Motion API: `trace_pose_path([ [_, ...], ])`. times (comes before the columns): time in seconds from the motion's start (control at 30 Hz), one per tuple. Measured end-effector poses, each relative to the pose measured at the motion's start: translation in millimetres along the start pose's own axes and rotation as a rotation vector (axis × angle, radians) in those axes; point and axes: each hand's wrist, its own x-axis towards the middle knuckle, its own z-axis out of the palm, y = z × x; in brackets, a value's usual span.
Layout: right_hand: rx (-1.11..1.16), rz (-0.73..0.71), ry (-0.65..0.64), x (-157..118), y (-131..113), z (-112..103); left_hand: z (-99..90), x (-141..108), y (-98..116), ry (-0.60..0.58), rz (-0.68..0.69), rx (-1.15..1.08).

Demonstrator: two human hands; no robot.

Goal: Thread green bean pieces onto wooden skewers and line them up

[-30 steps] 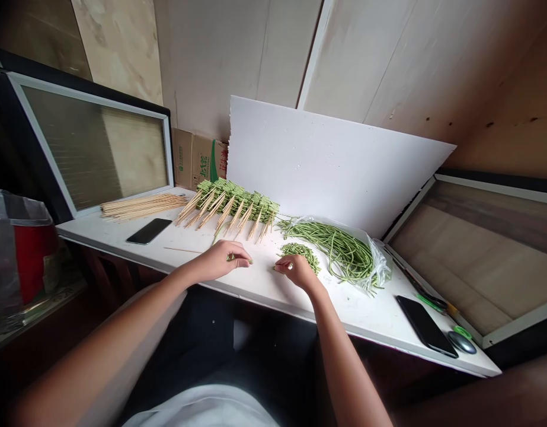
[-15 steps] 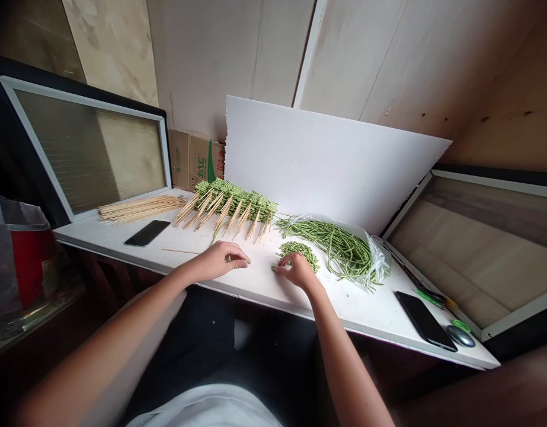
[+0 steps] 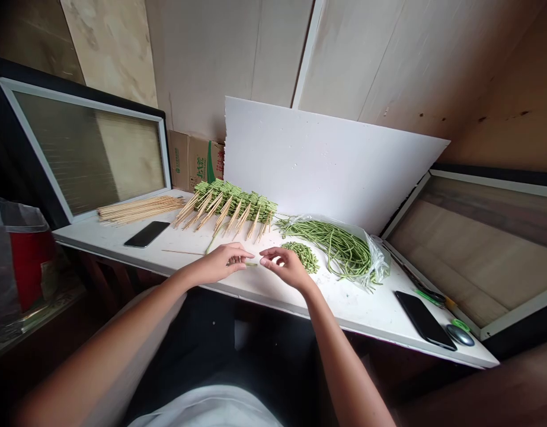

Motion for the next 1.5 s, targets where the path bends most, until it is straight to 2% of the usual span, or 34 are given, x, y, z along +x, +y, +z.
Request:
trace_pose_path([
  [0.07,0.039,-0.039,0.01,0.0,-10.3,12.6,1.8,2.0,-2.3,0.048,-0.042,-0.053],
  [0.2,0.017,-0.064,0.146,-0.5,-17.5,29.1,1.3,3.9,-5.1,0.133,-0.093,-0.145],
  [0.3,-0.001,-0.104,0.161,-0.7,-18.2,29.5,-1.0,3.5,-6.5,0.106,-0.102,-0.168],
  [0.43,0.001,-0.113,0.194,-1.1,-20.8,24.6,-4.4,2.0,-5.4,0.03,-0.104,-0.067],
  [0.67,-0.099,-0.204,0.181,-2.6,-26.6,28.4,-3.9,2.4,4.9,0.048,-0.002,0.024],
  [0.93,-0.199,-0.27,0.214,-1.8,-29.2,29.9,3.9,4.8,4.4,0.115,0.084,-0.013],
  [1.17,-0.141,-0.317,0.138,-0.8,-27.8,34.0,8.7,5.3,8.5,0.07,0.104,-0.034],
  [1.27,-0.069,-0.297,0.113,0.3,-25.1,29.4,8.8,5.5,6.7,0.053,0.104,-0.079],
  [1.37,0.033,-0.247,0.127,1.8,-15.1,15.6,5.4,5.3,-0.1,0.055,0.083,-0.074],
  [1.43,0.058,-0.182,0.182,2.5,-3.2,3.0,1.8,4.9,-5.2,0.073,0.051,-0.06],
  [1.5,-0.02,-0.083,0.262,2.8,11.7,-8.2,-1.0,4.4,-8.9,0.094,0.029,-0.063],
])
